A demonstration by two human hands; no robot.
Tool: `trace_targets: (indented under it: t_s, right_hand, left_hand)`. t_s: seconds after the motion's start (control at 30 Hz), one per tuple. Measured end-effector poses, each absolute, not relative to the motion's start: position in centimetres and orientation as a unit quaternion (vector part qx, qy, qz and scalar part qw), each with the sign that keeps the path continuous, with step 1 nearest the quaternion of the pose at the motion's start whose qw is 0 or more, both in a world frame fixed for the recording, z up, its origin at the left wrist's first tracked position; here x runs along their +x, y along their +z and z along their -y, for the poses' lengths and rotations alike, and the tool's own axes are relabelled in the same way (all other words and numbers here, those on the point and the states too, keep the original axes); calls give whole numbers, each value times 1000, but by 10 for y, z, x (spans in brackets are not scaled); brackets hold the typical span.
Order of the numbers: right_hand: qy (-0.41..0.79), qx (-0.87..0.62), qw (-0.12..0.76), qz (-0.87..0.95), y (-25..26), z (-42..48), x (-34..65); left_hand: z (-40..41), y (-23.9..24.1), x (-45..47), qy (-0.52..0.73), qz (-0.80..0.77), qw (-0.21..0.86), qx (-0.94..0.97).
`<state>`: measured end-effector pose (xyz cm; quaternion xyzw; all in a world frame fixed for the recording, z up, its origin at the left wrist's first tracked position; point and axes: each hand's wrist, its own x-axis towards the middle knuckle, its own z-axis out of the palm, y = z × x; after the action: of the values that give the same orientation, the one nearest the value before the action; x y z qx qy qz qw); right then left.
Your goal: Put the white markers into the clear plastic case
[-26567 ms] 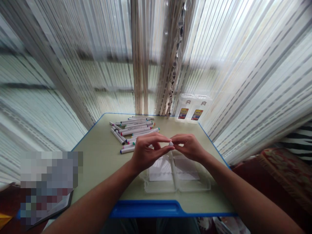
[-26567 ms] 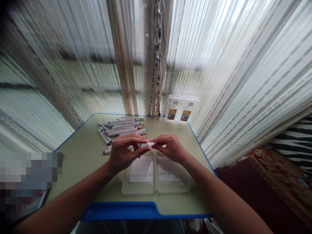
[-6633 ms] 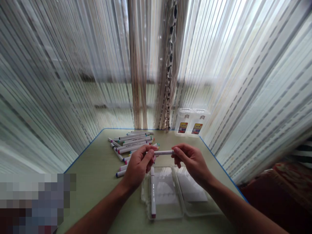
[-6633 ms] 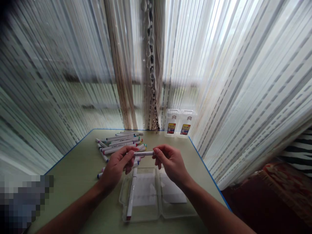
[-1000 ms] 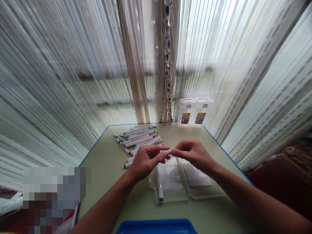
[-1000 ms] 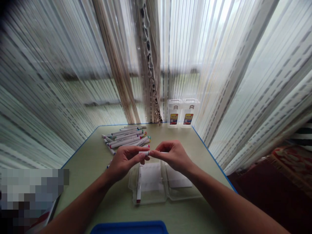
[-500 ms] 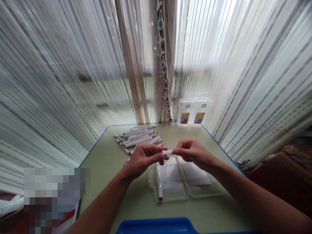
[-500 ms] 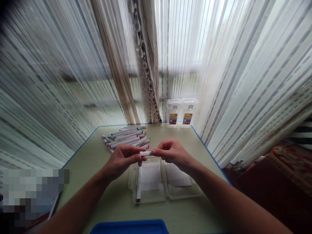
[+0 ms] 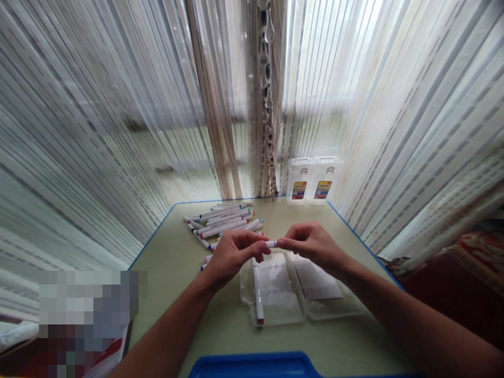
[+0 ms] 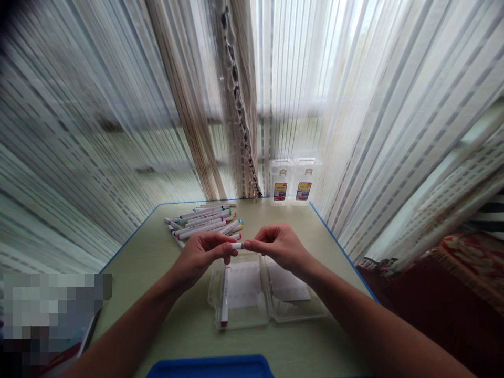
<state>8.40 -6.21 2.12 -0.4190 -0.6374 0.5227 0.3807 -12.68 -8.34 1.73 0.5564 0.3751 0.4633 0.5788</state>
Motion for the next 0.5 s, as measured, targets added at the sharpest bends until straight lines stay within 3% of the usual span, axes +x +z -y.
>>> trace_targets:
  t_s: [0.5]
  right_hand:
    - [384, -393, 393, 737, 14, 65, 84]
  left_hand:
    - [83, 17, -125, 430, -415, 523, 608]
